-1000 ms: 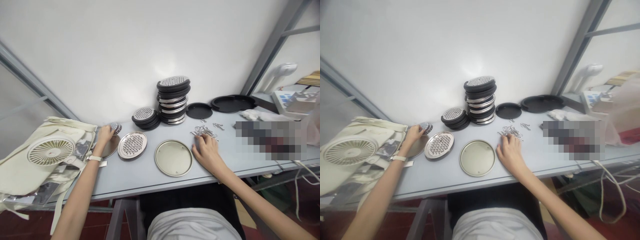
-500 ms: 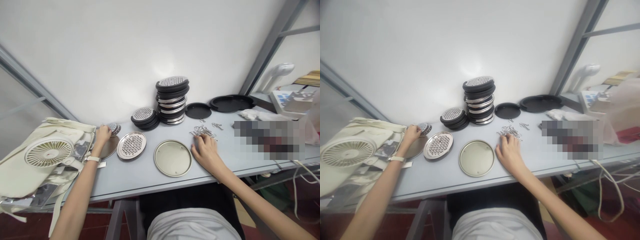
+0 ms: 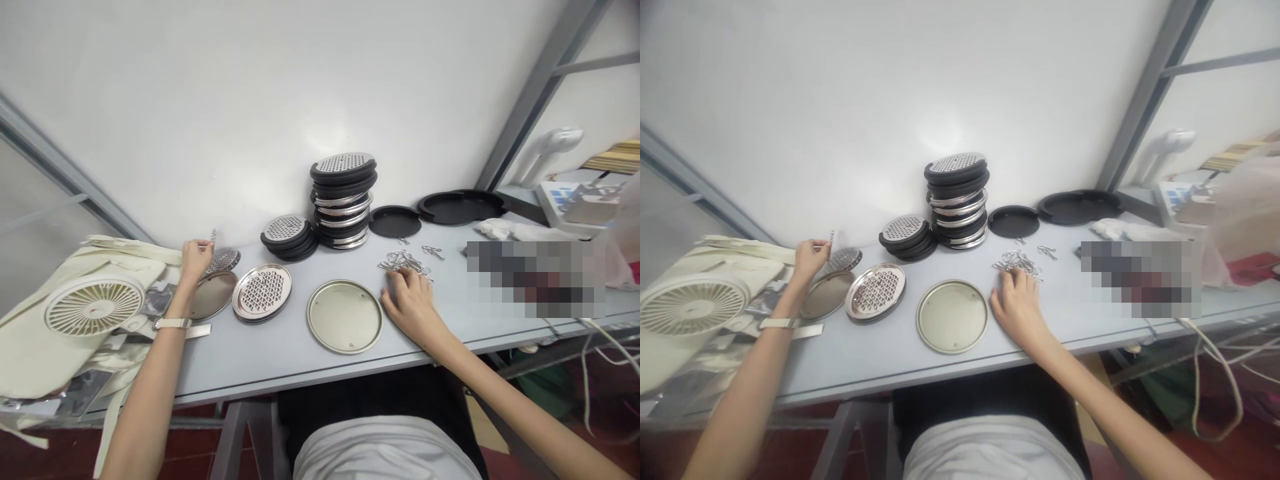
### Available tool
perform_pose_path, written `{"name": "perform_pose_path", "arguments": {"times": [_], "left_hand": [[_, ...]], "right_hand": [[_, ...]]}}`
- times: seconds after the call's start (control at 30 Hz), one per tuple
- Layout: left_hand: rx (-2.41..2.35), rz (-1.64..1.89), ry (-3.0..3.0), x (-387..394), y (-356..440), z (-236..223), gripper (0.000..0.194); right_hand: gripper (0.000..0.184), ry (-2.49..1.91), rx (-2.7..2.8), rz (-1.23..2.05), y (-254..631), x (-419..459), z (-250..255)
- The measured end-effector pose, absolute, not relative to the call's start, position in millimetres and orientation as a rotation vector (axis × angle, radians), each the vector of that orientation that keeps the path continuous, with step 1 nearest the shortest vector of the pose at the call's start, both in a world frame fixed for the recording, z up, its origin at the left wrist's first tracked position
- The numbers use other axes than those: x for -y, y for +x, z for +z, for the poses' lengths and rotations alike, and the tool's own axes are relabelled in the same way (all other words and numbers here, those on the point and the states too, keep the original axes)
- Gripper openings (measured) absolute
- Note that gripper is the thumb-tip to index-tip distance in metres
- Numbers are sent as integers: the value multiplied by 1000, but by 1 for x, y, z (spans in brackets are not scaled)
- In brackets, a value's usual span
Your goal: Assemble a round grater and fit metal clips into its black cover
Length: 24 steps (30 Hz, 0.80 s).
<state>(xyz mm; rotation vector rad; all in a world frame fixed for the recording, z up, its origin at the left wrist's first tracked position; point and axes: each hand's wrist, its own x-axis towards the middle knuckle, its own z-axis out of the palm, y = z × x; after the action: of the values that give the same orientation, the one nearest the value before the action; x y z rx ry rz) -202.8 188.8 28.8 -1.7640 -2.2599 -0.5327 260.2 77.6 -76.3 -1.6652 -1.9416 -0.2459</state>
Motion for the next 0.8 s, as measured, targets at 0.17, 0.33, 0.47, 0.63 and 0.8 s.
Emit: {"name": "perform_pose_path", "arguments": {"times": [0.17,0.33,0.47,0.63,0.8], "left_hand": [[2098,-974,-1801,-171,-160,46,35],[1913,-1396,-2286,-131,-84,80,34],[1854,-1650,-2899,-94,-32,97,39],[1818,-2084,-3482,-73,0,75,41],[2060,-2008,-3604,-72,9,44,35]], "right_hand": [[33,-1643,1938,-222,260,-76,-76],[31,-1604,1825,-164,259,-73,-66],[26,-1356,1758,25,256,-66,-49],[29,-1027,1861,359,258,-57,-41],[30,-959,1932,547,262,-54,-45]]}}
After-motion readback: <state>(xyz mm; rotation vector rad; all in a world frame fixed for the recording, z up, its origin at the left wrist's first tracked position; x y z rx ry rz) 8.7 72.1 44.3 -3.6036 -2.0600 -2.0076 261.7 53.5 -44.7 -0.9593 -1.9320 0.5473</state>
